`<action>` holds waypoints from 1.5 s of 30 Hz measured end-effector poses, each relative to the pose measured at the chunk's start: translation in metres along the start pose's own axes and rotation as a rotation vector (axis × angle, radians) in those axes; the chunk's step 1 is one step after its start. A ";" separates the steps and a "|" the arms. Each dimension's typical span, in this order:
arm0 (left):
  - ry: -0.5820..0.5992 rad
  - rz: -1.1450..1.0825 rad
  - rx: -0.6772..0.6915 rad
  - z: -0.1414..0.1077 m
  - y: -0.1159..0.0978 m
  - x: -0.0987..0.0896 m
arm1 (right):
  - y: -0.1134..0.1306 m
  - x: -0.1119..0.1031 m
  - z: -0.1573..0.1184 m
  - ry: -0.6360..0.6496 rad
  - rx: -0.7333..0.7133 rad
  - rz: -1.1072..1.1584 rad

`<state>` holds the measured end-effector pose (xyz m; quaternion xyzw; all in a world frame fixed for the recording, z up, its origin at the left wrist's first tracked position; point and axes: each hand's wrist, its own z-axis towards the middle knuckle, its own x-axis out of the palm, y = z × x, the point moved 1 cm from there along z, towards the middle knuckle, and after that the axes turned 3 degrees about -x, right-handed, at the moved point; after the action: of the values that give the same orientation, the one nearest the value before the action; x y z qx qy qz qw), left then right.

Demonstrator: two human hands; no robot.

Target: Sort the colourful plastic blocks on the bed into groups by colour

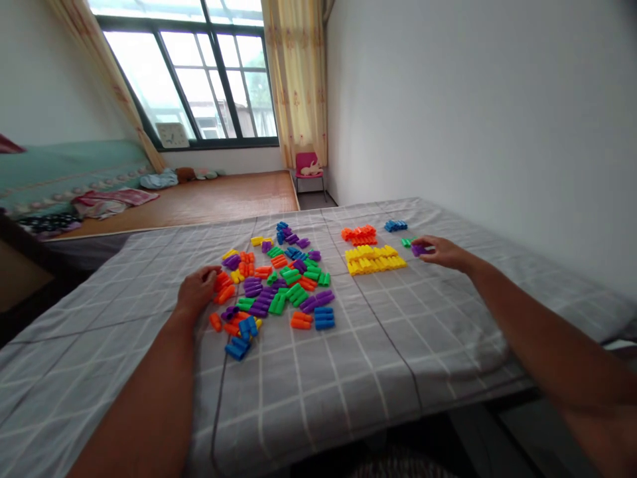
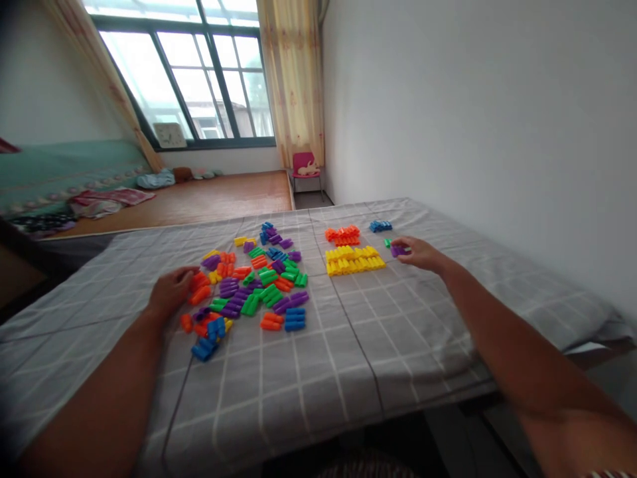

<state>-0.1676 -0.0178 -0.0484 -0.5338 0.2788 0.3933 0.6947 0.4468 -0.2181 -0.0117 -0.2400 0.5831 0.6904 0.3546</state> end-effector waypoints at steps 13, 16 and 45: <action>-0.085 -0.274 -0.134 -0.012 -0.004 -0.010 | -0.044 -0.008 -0.042 0.039 0.105 0.177; -0.032 -0.207 -0.107 -0.010 -0.006 -0.012 | -0.048 -0.007 -0.045 0.025 0.077 0.157; 0.046 -0.232 -0.008 -0.029 -0.004 -0.022 | -0.021 0.009 0.076 -0.202 0.003 -0.413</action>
<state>-0.1751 -0.0518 -0.0368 -0.5741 0.2296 0.2989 0.7269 0.4638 -0.1408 -0.0162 -0.2835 0.4840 0.6229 0.5452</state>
